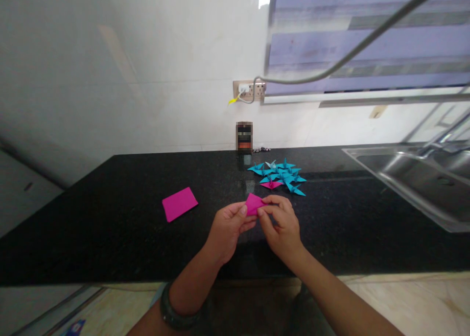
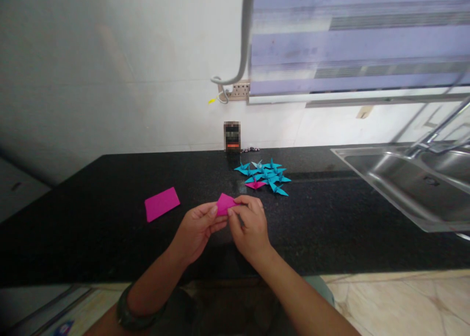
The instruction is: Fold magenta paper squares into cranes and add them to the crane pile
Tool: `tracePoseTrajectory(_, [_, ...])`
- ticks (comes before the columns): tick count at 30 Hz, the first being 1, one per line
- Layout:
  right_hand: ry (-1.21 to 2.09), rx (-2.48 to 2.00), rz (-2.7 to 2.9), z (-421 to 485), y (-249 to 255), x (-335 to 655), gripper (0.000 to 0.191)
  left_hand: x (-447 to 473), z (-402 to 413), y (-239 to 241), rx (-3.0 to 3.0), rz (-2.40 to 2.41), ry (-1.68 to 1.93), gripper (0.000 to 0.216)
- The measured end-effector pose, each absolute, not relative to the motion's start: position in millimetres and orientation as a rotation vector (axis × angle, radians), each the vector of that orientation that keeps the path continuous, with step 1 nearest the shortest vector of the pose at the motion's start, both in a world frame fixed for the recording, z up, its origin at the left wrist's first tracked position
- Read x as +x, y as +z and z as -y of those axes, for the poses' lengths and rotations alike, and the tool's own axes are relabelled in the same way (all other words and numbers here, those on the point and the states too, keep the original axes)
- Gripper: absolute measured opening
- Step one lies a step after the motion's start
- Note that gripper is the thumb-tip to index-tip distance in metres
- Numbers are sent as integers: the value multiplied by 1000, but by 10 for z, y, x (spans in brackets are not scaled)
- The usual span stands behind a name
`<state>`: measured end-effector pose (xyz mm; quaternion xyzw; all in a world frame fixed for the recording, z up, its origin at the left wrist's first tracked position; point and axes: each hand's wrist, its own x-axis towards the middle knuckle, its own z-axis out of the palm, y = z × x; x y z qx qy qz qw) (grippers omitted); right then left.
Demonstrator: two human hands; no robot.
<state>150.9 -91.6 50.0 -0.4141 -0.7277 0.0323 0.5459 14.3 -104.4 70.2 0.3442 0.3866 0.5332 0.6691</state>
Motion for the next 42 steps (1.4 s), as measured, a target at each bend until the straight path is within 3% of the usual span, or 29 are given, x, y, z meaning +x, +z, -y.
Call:
tracePoseTrajectory(27, [145, -998, 1627, 924, 568, 1445, 7, 216, 1073, 718, 929, -1011, 1306, 25])
tracePoseTrajectory(30, [361, -1038, 1601, 899, 553, 1467, 4, 203, 1077, 716, 932, -1032, 1303, 24])
tracePoseTrajectory(35, [969, -1080, 1526, 846, 602, 1524, 31, 161, 1071, 754, 976, -1048, 1244, 26])
tracePoseTrajectory(42, [1298, -962, 1476, 857, 695, 1550, 28, 87, 1025, 819, 1048, -1105, 1182, 24])
